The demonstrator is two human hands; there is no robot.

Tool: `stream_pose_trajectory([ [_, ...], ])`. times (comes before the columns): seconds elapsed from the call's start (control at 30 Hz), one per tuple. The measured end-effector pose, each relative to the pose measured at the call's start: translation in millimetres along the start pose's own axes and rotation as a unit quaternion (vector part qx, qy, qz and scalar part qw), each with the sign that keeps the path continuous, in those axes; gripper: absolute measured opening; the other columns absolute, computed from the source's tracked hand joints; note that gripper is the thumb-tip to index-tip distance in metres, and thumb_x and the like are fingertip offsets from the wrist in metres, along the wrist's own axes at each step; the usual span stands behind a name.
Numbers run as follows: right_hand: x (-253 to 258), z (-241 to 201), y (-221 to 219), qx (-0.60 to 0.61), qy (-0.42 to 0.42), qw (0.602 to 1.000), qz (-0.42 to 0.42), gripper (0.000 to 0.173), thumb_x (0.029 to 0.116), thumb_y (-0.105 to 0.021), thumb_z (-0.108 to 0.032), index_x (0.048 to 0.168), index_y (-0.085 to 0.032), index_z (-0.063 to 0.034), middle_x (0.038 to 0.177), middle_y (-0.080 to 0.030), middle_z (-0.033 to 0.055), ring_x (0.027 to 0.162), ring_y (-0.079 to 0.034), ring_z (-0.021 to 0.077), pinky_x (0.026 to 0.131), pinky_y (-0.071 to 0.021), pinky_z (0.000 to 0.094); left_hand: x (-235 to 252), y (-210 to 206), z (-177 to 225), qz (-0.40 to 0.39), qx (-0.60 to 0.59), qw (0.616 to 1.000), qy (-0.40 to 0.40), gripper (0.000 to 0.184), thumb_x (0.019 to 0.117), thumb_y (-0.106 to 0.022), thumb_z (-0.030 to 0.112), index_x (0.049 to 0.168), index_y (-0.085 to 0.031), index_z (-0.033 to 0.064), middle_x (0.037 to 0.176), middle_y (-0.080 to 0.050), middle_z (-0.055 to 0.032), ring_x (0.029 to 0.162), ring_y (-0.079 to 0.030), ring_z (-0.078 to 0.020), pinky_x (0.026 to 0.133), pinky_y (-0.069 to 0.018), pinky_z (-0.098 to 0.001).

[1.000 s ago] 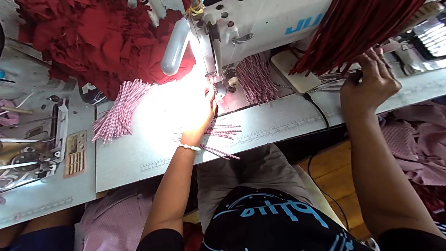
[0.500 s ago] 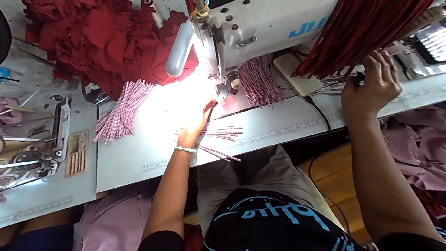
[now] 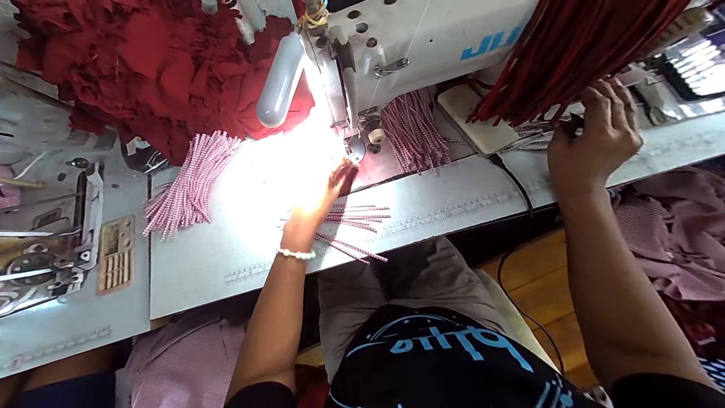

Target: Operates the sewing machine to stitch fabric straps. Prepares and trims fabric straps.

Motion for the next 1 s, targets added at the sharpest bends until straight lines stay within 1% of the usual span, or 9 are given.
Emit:
stream_pose_trajectory([
  [0.1, 0.7, 0.1, 0.6, 0.002, -0.005, 1.0, -0.016, 0.041, 0.1005, -0.051, -0.006, 0.14, -0.056, 0.0013, 0.15, -0.053, 0.023, 0.147, -0.042, 0.0413, 0.121, -0.0334, 0.0535, -6.3, -4.4, 3.1, 0.027, 0.061, 0.998, -0.018, 0.02, 0.1035, -0.058, 0.009, 0.117, -0.072, 0.0058, 0.111, -0.072, -0.0137, 0.099, -0.071, -0.0273, 0.089, -0.0565, -0.0455],
  [0.27, 0.5, -2.7, 0.2, 0.001, -0.004, 1.0, -0.006, 0.041, 0.0997, -0.052, -0.005, 0.14, -0.056, 0.0016, 0.149, -0.054, 0.0234, 0.147, -0.042, 0.0413, 0.121, -0.0332, 0.054, -5.4, -9.9, -18.4, 0.033, 0.131, 0.99, -0.044, 0.037, 0.1028, -0.049, 0.0, 0.134, -0.068, 0.0091, 0.132, -0.067, -0.0127, 0.11, -0.069, -0.0293, 0.093, -0.0549, -0.0464],
  [0.47, 0.0, -0.8, -0.5, -0.002, -0.002, 1.0, -0.004, 0.041, 0.0992, -0.053, -0.004, 0.14, -0.056, 0.0019, 0.15, -0.054, 0.023, 0.147, -0.042, 0.042, 0.121, -0.0339, 0.054, -13.6, -0.3, 0.8, 0.044, 0.154, 0.987, -0.014, 0.039, 0.1019, -0.052, -0.001, 0.136, -0.066, 0.0128, 0.133, -0.066, -0.0113, 0.113, -0.067, -0.0321, 0.094, -0.0528, -0.0506],
  [0.57, 0.7, 0.6, -1.6, -0.004, 0.0, 1.0, -0.008, 0.041, 0.0993, -0.053, -0.006, 0.14, -0.056, 0.0017, 0.149, -0.054, 0.0229, 0.147, -0.043, 0.0409, 0.122, -0.0337, 0.0528, -13.5, -16.1, -35.7, 0.032, 0.167, 0.985, -0.015, 0.043, 0.1013, -0.054, 0.002, 0.14, -0.063, 0.0172, 0.134, -0.065, -0.0111, 0.111, -0.067, -0.0311, 0.09, -0.0545, -0.0502],
  [0.63, -0.2, 1.3, -1.9, -0.007, -0.002, 1.0, -0.009, 0.041, 0.0989, -0.054, -0.006, 0.139, -0.056, 0.0015, 0.149, -0.054, 0.0225, 0.147, -0.043, 0.0402, 0.122, -0.034, 0.0525, -24.2, -32.8, -70.8, 0.071, 0.154, 0.985, -0.021, 0.04, 0.0987, -0.058, 0.005, 0.135, -0.066, 0.0204, 0.127, -0.068, -0.0116, 0.102, -0.069, -0.0306, 0.081, -0.0567, -0.0505],
  [0.77, 0.0, -1.0, -1.3, -0.01, -0.002, 1.0, -0.004, 0.041, 0.0995, -0.054, -0.006, 0.14, -0.056, 0.0017, 0.149, -0.054, 0.0227, 0.146, -0.043, 0.0408, 0.121, -0.0337, 0.0526, -3.5, -5.6, -24.6, 0.017, 0.17, 0.985, -0.011, 0.044, 0.1037, -0.049, 0.004, 0.143, -0.062, 0.0208, 0.147, -0.059, -0.0064, 0.126, -0.062, -0.0307, 0.101, -0.0493, -0.0524],
  [0.87, 2.5, -1.7, -1.5, -0.013, -0.002, 1.0, 0.002, 0.039, 0.099, -0.052, -0.005, 0.138, -0.058, 0.0013, 0.147, -0.056, 0.023, 0.145, -0.045, 0.0411, 0.12, -0.0352, 0.0525, 3.3, 1.0, -19.1, 0.025, 0.178, 0.983, -0.024, 0.038, 0.1057, -0.047, 0.008, 0.135, -0.068, 0.0198, 0.143, -0.063, -0.0021, 0.123, -0.064, -0.0274, 0.101, -0.0497, -0.051],
  [0.93, 6.1, -2.9, -3.3, -0.027, -0.014, 0.999, 0.009, 0.035, 0.0974, -0.052, -0.004, 0.131, -0.063, 0.001, 0.14, -0.062, 0.0236, 0.137, -0.054, 0.0421, 0.114, -0.0418, 0.0529, 5.0, 3.2, -19.8, 0.031, 0.167, 0.985, -0.024, 0.037, 0.1057, -0.047, 0.008, 0.133, -0.07, 0.0178, 0.14, -0.065, -0.003, 0.124, -0.064, -0.0271, 0.103, -0.0484, -0.0505],
  [1.0, 6.6, -4.7, -3.7, -0.037, -0.053, 0.997, -0.036, 0.032, 0.0992, -0.051, -0.006, 0.125, -0.067, 0.0033, 0.131, -0.066, 0.0285, 0.123, -0.061, 0.0497, 0.099, -0.0454, 0.0644, 5.8, 2.3, -20.7, 0.032, 0.153, 0.987, -0.027, 0.035, 0.106, -0.046, 0.008, 0.131, -0.07, 0.0151, 0.139, -0.065, -0.0052, 0.124, -0.063, -0.0276, 0.104, -0.0481, -0.0507],
])
Point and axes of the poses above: each hand's wrist, its own x-axis towards the middle knuckle, its own y-axis out of the back of the hand, z = x × y, the point moved 3 cm from there along x, towards the middle knuckle
